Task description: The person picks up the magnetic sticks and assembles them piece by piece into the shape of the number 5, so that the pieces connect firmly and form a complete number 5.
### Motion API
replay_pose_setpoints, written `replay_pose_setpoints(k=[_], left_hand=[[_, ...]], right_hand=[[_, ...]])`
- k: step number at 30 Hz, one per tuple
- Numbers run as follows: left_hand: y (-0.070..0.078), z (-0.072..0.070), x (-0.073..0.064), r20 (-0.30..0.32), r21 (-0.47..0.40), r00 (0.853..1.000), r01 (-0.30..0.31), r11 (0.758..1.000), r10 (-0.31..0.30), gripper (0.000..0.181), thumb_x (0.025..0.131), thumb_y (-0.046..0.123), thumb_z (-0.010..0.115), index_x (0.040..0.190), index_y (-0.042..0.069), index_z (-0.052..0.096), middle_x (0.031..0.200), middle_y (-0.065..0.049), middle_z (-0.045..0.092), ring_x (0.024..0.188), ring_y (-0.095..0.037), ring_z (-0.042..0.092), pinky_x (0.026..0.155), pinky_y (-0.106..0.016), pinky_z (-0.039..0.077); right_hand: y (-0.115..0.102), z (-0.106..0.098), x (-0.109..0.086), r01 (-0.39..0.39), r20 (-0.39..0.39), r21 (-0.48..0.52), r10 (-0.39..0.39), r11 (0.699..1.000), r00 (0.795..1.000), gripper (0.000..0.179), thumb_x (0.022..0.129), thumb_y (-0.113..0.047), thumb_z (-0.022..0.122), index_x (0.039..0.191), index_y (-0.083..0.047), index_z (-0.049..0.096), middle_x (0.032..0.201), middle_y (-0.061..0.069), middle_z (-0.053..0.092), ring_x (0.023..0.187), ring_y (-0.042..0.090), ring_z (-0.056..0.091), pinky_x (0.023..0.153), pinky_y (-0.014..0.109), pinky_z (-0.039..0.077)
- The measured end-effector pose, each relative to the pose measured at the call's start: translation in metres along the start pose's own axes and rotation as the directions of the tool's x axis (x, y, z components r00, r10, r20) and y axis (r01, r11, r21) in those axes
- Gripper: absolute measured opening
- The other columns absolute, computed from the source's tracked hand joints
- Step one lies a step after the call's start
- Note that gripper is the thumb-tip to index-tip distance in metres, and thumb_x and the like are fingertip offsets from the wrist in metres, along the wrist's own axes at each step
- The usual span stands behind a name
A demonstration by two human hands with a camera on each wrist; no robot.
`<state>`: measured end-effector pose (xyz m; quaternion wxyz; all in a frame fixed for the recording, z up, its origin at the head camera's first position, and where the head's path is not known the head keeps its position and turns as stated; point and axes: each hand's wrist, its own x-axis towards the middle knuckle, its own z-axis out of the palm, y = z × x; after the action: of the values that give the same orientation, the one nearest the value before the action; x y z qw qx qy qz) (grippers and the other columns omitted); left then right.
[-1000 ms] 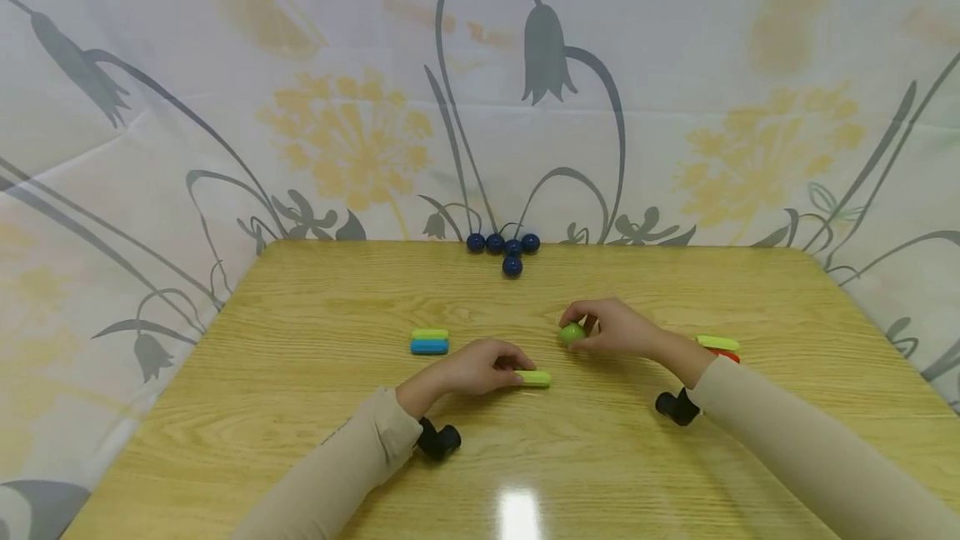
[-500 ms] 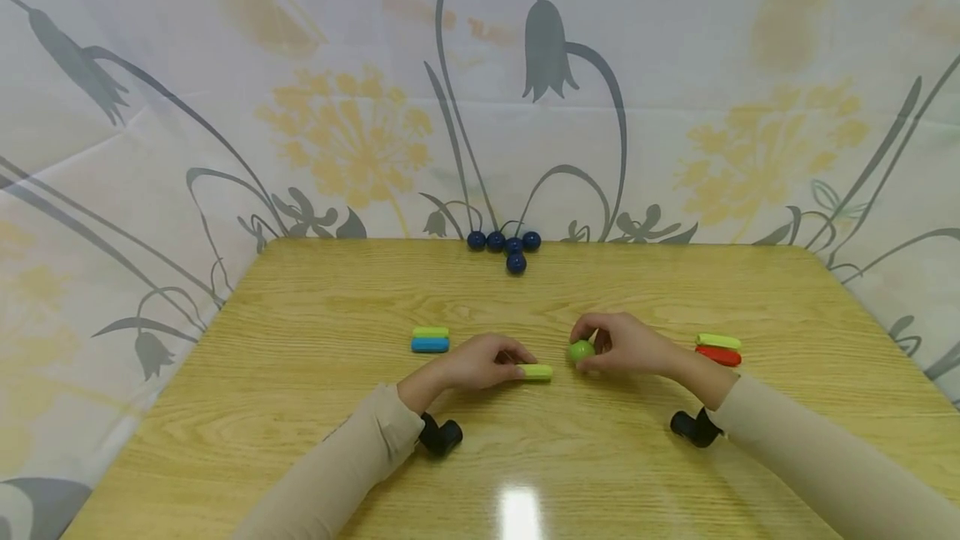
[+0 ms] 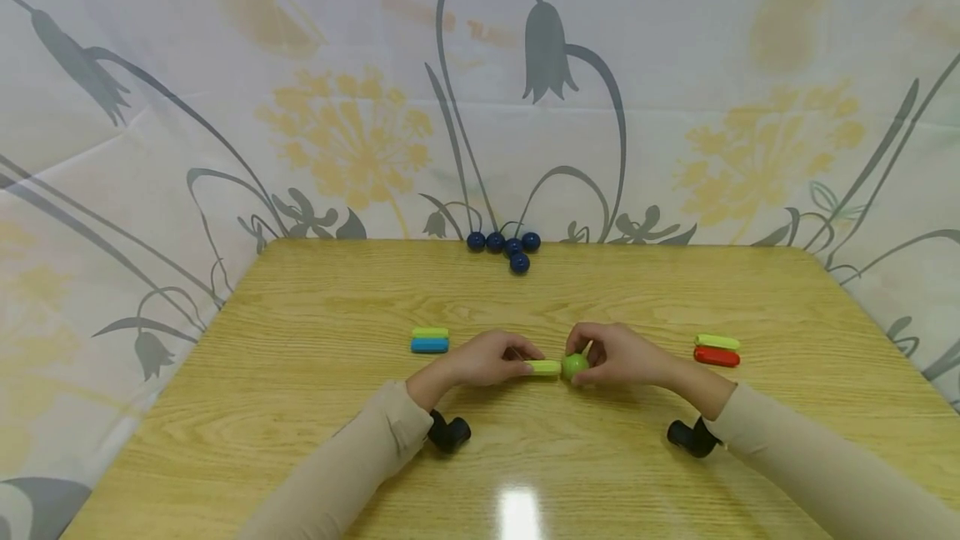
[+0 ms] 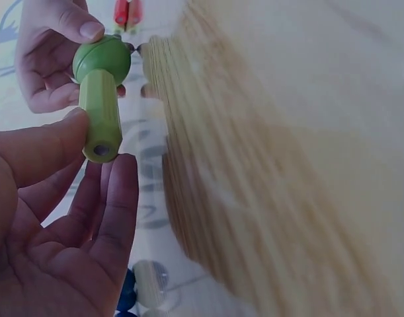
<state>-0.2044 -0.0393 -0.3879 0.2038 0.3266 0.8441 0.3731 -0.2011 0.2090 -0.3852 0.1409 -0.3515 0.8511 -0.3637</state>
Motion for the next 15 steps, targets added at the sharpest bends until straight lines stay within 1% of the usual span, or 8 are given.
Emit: replay_pose_setpoints(k=[5, 11, 15], left_hand=[[0.0009, 0.0021, 0.0037, 0.007, 0.005, 1.0, -0.007, 1.0, 0.007, 0.025, 0.094, 0.012, 0.057, 0.118, 0.007, 0.064, 0.112, -0.004, 0.063, 0.099, -0.016, 0.058, 0.081, -0.024, 0.046], [0.0018, 0.0035, 0.0047, -0.001, -0.004, 1.0, -0.003, 1.0, 0.003, 0.025, 0.094, 0.013, 0.058, 0.117, 0.008, 0.064, 0.111, -0.003, 0.063, 0.097, -0.014, 0.058, 0.08, -0.024, 0.047], [0.0016, 0.002, 0.0049, -0.026, -0.052, 0.999, 0.024, 0.998, -0.025, 0.023, 0.093, 0.014, 0.059, 0.115, 0.008, 0.064, 0.104, 0.001, 0.063, 0.092, -0.012, 0.058, 0.077, -0.025, 0.047]], right_hand=[[-0.001, 0.0004, -0.001, -0.003, 0.004, 0.007, 0.003, 1.0, 1.0, 0.028, 0.078, -0.016, 0.077, 0.094, -0.012, 0.055, 0.088, -0.002, 0.059, 0.07, 0.01, 0.06, 0.062, 0.027, 0.051], [0.0004, -0.0006, -0.0038, -0.012, -0.005, -0.007, 0.012, 1.0, 1.0, 0.029, 0.078, -0.017, 0.077, 0.094, -0.012, 0.054, 0.086, -0.002, 0.058, 0.072, 0.01, 0.059, 0.064, 0.027, 0.051], [0.0013, -0.0013, -0.0054, -0.014, -0.007, -0.001, 0.014, 1.0, 1.0, 0.029, 0.078, -0.019, 0.077, 0.095, -0.011, 0.054, 0.086, -0.002, 0.058, 0.074, 0.011, 0.06, 0.065, 0.028, 0.052]])
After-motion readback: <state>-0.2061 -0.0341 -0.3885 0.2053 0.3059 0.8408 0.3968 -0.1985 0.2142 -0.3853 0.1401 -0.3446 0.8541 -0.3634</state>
